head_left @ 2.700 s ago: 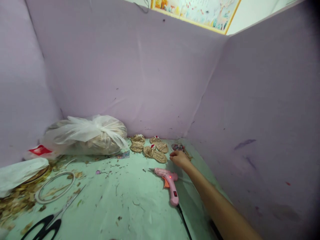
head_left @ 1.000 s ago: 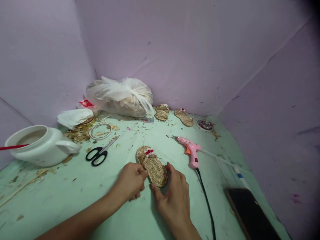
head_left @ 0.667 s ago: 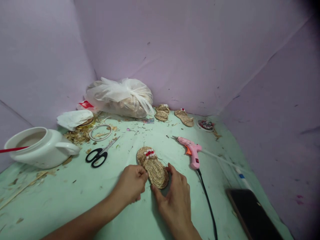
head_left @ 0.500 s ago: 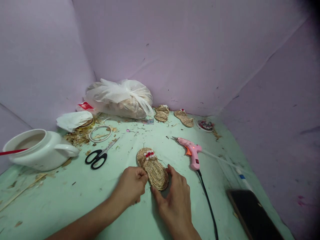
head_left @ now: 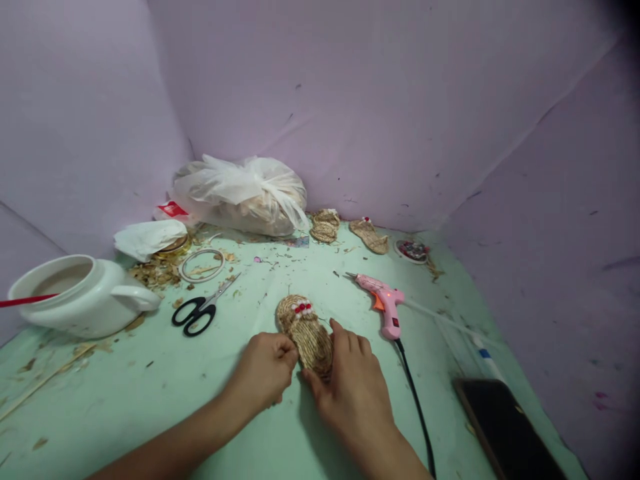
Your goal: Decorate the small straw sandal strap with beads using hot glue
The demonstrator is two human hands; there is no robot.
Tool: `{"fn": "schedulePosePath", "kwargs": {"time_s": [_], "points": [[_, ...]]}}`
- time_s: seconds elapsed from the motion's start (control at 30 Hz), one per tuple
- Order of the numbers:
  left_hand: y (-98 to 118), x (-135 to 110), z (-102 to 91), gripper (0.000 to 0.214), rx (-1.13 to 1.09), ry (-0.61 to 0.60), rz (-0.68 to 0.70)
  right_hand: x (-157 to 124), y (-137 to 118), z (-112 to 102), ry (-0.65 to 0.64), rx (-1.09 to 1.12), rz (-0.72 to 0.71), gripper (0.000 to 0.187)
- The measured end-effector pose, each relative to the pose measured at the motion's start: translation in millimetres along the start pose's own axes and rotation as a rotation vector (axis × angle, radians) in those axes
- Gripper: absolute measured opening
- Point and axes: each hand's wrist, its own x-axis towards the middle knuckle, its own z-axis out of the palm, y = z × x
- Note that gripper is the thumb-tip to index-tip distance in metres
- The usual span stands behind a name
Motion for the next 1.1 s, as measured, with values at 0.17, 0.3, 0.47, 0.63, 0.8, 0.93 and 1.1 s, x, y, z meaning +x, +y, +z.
{"fn": "schedulePosePath", "kwargs": {"time_s": [0.17, 0.3, 0.47, 0.63, 0.8, 0.93, 1.1], "points": [[-3.6, 0.9, 0.0, 0.015, -0.008, 0.01, 0.009, 7.7, -9.5, -3.5, -0.048, -0.134, 0.023, 0.066], [-4.7, 1.7, 0.6, 0.016, -0.016, 0.018, 0.009, 6.1, -8.5, -0.1, -0.054, -0.105, 0.041, 0.065], [-3.0, 1.0, 0.8, 0.016, -0.018, 0.016, 0.007, 5.0, -8.0, 2.1, -0.032, -0.074, 0.034, 0.063], [-0.8, -1.1, 0.7, 0.017, -0.011, 0.008, 0.011, 11.5, 6.6, 1.4, 0.04, 0.068, 0.031, 0.072], [-7.7, 4.1, 4.9, 0.019, -0.037, 0.003, 0.01, 22.5, 34.1, -17.1, 0.025, 0.273, -0.014, 0.078], [-12.6, 6.7, 7.8, 0.019, -0.072, 0.021, -0.004, 36.6, 43.9, -42.4, 0.077, 0.515, -0.038, 0.067], [-10.9, 4.3, 4.5, 0.017, -0.117, 0.013, -0.002, 86.9, 69.0, -73.3, 0.176, 0.759, 0.173, 0.066]]}}
